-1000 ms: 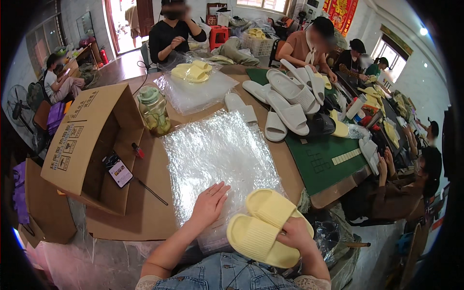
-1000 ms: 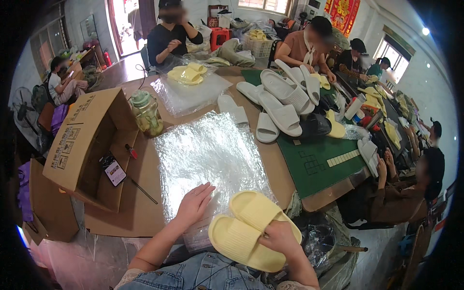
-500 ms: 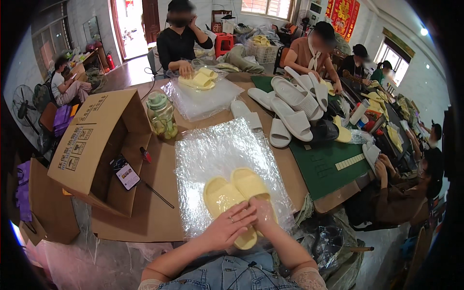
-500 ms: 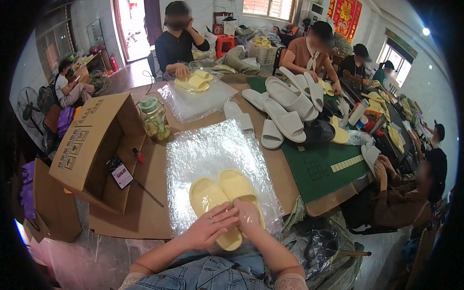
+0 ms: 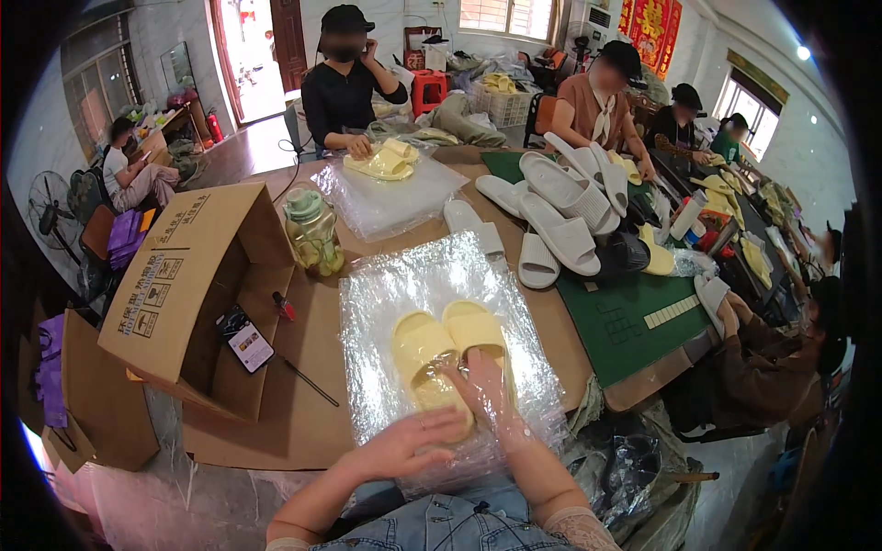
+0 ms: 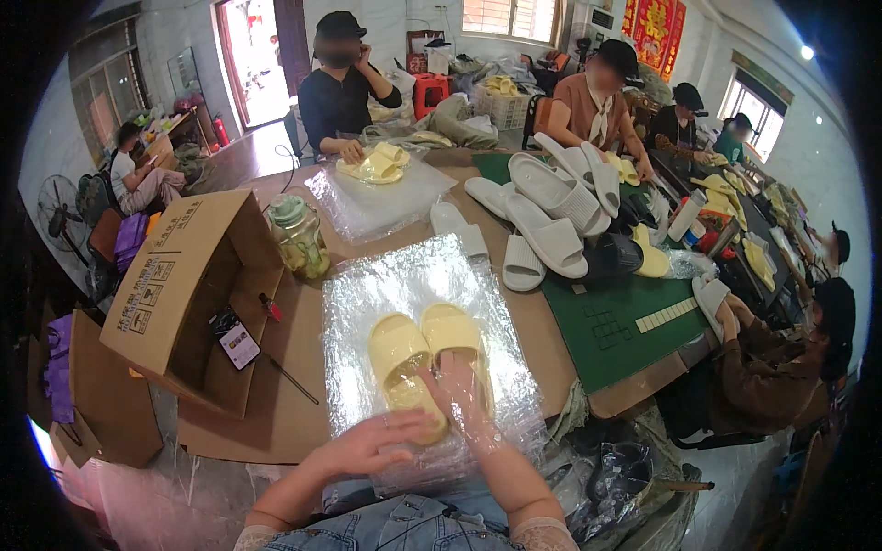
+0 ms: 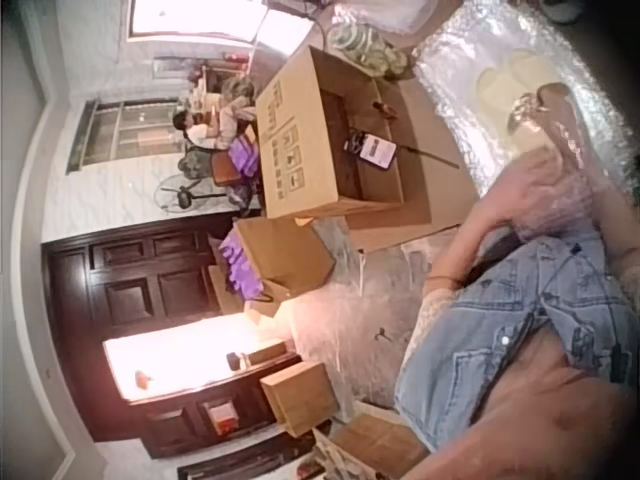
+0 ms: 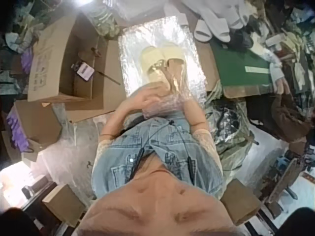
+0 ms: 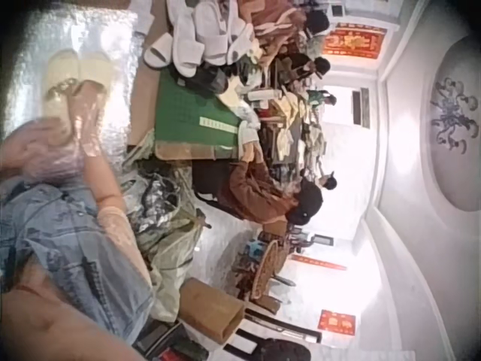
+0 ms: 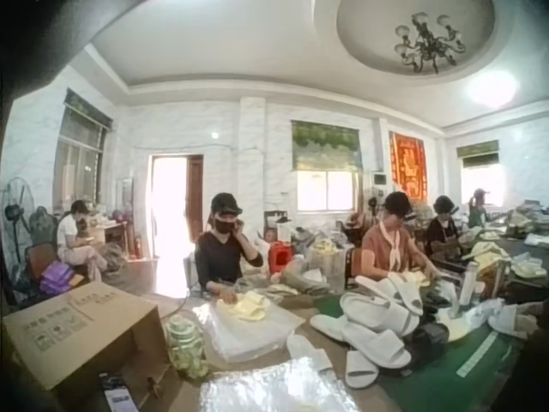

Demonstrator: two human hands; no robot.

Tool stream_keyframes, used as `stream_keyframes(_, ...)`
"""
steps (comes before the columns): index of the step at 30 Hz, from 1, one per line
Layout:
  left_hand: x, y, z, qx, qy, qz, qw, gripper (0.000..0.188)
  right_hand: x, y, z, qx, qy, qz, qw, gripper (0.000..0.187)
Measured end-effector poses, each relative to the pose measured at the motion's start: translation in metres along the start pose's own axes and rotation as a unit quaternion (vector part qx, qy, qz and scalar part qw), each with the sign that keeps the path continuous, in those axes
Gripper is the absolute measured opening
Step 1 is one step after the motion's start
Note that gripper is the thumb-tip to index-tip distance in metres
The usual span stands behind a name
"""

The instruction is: The person wraps pairs of slippers in bubble wrap at a workbench. They handle multiple pairs of white, yellow, and black slippers, placing each pair onto a sheet of bubble wrap, folding the wrap around the footwear, and setting the wrapped units aside. The workspace is shared with other workers performing similar tasks.

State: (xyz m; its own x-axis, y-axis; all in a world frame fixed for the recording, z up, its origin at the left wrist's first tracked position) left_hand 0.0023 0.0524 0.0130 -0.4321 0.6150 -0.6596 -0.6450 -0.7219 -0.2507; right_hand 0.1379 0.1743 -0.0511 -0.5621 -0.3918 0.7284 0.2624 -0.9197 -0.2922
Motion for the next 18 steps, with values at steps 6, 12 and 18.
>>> stream_keyframes(6, 0.067, -0.021, 0.039, -0.214, -0.229, 0.088, 0.945, 0.055, 0.018, 0.032, 0.017, -0.044, 0.074, 0.03, 0.996, 0.048)
stream_keyframes(12, 0.114, -0.013, 0.018, -0.262, -0.209, 0.126, 0.934, 0.055, 0.003, 0.039, 0.007, -0.066, 0.091, 0.002, 0.994, 0.048)
stream_keyframes(18, 0.12, -0.011, 0.018, -0.268, -0.16, 0.135, 0.94, 0.057, 0.0, 0.04, 0.01, -0.049, 0.026, -0.074, 0.996, 0.047)
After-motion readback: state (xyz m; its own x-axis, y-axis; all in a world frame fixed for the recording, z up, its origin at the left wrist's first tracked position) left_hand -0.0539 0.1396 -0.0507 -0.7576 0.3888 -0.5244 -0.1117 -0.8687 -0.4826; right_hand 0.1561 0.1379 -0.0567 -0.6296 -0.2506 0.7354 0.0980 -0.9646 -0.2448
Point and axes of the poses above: each hand's wrist, its own y-axis away from the middle knuckle, its own z-axis out of the back of the hand, x = y × z, the point moved 7 cm from there along -y, towards the middle knuckle, and after that the axes turned 9 degrees about -y, right-handed, at the moved point
